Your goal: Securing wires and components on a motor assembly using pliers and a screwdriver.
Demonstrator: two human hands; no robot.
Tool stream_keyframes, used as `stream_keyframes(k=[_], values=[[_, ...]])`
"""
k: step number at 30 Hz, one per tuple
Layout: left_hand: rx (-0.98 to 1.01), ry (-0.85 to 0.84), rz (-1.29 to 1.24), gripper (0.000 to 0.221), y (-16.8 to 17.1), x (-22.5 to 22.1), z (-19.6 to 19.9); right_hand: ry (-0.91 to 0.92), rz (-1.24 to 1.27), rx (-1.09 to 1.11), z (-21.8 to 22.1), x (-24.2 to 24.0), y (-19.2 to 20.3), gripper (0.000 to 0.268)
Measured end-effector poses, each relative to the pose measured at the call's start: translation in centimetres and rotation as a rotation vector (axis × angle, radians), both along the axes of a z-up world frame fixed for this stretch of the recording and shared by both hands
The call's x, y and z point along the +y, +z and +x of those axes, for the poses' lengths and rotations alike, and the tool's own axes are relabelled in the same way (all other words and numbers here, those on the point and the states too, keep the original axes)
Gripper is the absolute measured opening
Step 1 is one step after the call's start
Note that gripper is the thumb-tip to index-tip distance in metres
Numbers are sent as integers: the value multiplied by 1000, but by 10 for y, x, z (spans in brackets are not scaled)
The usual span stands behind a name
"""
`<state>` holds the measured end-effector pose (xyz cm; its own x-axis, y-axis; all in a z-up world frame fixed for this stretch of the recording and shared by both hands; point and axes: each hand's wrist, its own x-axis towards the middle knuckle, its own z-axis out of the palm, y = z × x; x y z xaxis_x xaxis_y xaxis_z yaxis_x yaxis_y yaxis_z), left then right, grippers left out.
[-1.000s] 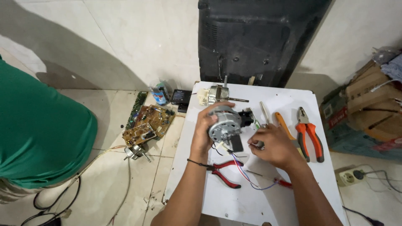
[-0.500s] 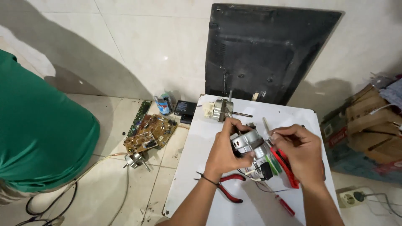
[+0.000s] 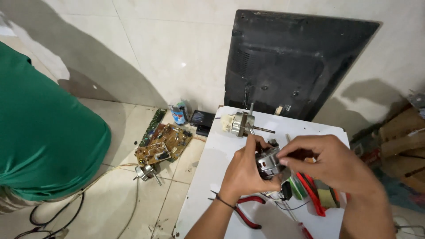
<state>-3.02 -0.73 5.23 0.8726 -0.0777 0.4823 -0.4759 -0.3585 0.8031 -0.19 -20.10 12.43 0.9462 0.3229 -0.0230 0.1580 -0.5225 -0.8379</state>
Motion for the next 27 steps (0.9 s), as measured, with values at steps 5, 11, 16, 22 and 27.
stream_keyframes(k=[5,11,16,22,27], values=[[-39,75,47,68,-4,-5,3,-101,-116,94,-1,13,4,20],[-42,91,39,68,-3,-6,1,-44,-117,-35,-5,17,2,13],[-81,100,60,67,-9,-2,3,-153,-387,56,-13,29,14,15],[-152,127,111,78,-11,1,1,-122,-460,9,-11,30,9,15],[-152,124,135,70,-12,0,0,-138,-480,-36,-10,29,7,18]])
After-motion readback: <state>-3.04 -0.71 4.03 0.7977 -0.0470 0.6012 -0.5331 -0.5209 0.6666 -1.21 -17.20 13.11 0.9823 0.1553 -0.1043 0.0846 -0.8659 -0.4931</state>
